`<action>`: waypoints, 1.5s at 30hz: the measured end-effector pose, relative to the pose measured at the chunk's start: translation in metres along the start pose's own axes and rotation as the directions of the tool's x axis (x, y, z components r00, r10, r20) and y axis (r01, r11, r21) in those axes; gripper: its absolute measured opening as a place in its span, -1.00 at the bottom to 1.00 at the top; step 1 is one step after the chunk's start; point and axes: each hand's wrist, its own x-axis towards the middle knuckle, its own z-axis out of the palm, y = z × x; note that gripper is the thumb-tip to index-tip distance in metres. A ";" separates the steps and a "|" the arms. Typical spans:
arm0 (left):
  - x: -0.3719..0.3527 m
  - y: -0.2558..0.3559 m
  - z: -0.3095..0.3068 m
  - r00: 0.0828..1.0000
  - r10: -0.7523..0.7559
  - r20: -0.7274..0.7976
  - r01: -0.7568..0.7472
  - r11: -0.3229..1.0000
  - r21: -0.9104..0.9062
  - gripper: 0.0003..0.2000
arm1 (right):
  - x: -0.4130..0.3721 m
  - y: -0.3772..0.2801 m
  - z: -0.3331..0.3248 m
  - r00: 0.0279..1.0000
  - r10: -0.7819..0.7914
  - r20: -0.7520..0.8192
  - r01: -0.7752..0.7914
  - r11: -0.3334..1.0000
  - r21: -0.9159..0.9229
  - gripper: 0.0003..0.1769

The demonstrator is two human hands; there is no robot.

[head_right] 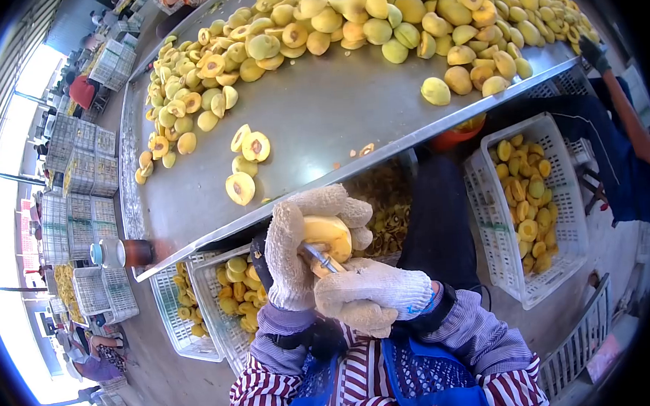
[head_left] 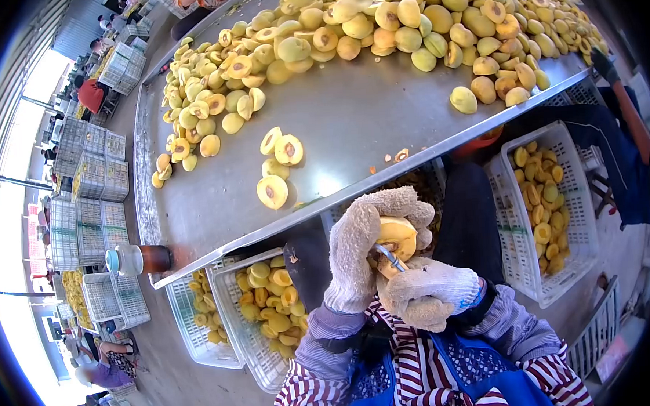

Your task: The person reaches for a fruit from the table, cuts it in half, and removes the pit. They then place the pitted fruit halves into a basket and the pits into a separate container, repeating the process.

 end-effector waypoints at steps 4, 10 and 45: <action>0.016 -0.014 -0.017 0.985 -0.113 0.131 0.170 0.757 -0.631 -0.42 | -0.010 -0.034 0.019 0.916 0.323 0.237 -0.267 0.933 -0.240 -0.72; -0.027 0.000 -0.094 0.772 0.458 -0.441 -0.280 0.867 0.411 -0.45 | -0.015 -0.041 -0.001 0.952 0.289 0.096 -0.265 0.941 -0.212 -0.68; 0.115 0.019 -0.159 0.969 0.200 -0.149 -0.235 0.930 -0.283 -0.54 | 0.016 -0.012 -0.003 0.962 -0.019 -0.273 -0.107 0.893 -0.438 -0.77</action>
